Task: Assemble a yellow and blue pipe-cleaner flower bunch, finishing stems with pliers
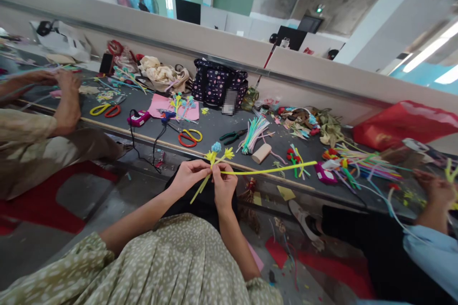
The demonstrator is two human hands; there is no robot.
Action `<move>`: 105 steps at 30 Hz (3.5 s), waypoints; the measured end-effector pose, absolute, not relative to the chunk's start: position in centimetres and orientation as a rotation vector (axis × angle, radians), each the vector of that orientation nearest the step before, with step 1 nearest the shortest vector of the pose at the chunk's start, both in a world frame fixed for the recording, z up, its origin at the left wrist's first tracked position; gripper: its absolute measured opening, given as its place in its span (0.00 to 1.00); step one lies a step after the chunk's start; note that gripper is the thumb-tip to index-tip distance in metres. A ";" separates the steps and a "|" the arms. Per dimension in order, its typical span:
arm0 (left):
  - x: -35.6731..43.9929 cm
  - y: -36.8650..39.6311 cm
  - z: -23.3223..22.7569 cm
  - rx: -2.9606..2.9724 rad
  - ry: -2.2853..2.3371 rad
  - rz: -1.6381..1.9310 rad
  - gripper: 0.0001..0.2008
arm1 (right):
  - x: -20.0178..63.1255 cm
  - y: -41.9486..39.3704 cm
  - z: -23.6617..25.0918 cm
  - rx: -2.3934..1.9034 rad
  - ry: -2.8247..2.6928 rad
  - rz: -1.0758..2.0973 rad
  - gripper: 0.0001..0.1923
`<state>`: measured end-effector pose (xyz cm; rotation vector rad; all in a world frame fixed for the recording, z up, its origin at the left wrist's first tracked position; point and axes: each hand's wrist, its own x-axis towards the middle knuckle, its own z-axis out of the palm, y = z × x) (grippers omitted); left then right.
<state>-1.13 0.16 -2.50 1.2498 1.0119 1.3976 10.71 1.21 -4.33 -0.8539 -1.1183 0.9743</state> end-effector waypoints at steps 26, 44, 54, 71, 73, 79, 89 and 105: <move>-1.1 0.2 -2.2 1.316 1.067 1.404 0.06 | 10.4 1.1 -4.8 -0.867 -1.114 0.896 0.09; -1.2 0.1 -1.7 1.385 1.114 1.407 0.07 | 10.2 0.9 -4.5 -0.893 -1.094 0.890 0.10; -0.7 0.4 -2.3 1.182 0.951 1.375 0.07 | 10.2 0.9 -4.5 -0.864 -1.032 0.928 0.11; -0.6 0.3 -2.0 1.036 0.915 1.294 0.11 | 10.1 0.9 -4.4 -0.862 -1.029 0.930 0.12; -0.7 0.3 -2.0 1.039 0.917 1.294 0.10 | 10.1 0.9 -4.5 -0.854 -1.023 0.939 0.12; -0.6 0.4 -2.2 1.041 0.919 1.307 0.08 | 10.1 0.9 -4.5 -0.840 -1.023 0.950 0.11; -0.1 0.4 -2.3 1.001 0.938 1.341 0.08 | 10.1 0.9 -4.5 -0.856 -1.013 0.924 0.11; -0.4 0.3 -2.3 1.057 0.858 1.345 0.11 | 10.4 1.1 -4.4 -0.763 -1.029 1.018 0.09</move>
